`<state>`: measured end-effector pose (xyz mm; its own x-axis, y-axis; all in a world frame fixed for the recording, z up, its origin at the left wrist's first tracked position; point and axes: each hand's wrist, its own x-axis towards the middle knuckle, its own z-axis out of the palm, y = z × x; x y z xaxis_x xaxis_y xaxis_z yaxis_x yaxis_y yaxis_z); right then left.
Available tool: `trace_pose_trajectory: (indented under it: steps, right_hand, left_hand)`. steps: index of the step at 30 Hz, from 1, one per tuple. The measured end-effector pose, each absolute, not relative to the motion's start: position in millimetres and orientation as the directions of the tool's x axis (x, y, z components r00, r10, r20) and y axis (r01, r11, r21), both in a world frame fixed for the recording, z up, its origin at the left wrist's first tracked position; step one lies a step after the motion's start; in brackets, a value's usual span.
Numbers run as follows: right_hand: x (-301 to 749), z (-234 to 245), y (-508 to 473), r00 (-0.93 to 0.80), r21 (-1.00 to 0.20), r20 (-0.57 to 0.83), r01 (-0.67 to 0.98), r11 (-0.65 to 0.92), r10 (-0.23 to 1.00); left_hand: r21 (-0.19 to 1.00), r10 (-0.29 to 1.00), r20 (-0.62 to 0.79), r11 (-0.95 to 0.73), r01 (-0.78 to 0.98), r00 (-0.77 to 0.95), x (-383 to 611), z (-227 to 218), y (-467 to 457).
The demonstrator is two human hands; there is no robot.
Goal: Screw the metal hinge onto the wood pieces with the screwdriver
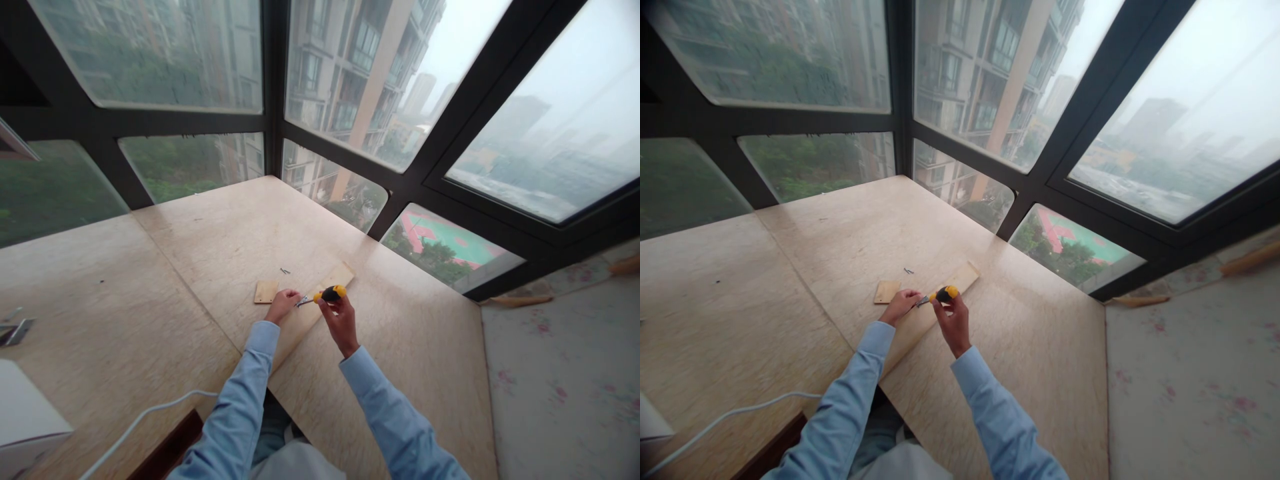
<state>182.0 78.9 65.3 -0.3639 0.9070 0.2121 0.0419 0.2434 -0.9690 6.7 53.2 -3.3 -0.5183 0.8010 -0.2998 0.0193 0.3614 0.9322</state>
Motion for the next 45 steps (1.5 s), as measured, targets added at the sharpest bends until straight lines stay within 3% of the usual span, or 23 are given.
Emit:
trace_pose_trajectory:
  steps: [8, 14, 20, 24, 31, 38, 45]
  right_hand:
    - [178.1, 71.3, 82.0, -0.379, -0.953, 0.253, 0.064, 0.297, 0.89]
    - [159.4, 81.7, 91.9, -0.42, -0.971, 0.201, 0.034, 0.236, 0.885]
    - [149.9, 87.2, 90.6, -0.368, -0.904, 0.333, 0.136, 0.404, 0.868]
    - [149.3, 87.0, 87.9, -0.362, -0.887, 0.386, 0.106, 0.449, 0.849]
    - [147.1, 86.3, 86.3, -0.405, -0.926, 0.341, 0.014, 0.378, 0.849]
    - [149.2, 87.2, 90.9, -0.38, -0.862, 0.359, 0.216, 0.459, 0.853]
    - [149.7, 85.8, 90.8, -0.428, -0.936, 0.296, 0.048, 0.349, 0.854]
  left_hand:
    - [0.934, 0.804, -0.291, 0.355, 0.027, -0.518, 6.4, -4.0, 53.1]
    - [0.941, 0.816, -0.279, 0.339, 0.027, -0.505, 7.7, -2.7, 52.9]
    - [0.944, 0.825, -0.272, 0.329, 0.03, -0.495, 7.7, -2.4, 51.8]
    - [0.945, 0.829, -0.276, 0.326, 0.02, -0.487, 7.4, -3.0, 52.5]
    - [0.945, 0.825, -0.28, 0.326, 0.008, -0.492, 8.0, -4.1, 53.9]
    - [0.943, 0.825, -0.276, 0.331, 0.024, -0.494, 7.8, -0.7, 51.8]
    - [0.934, 0.804, -0.3, 0.358, 0.015, -0.514, 8.3, -1.4, 53.9]
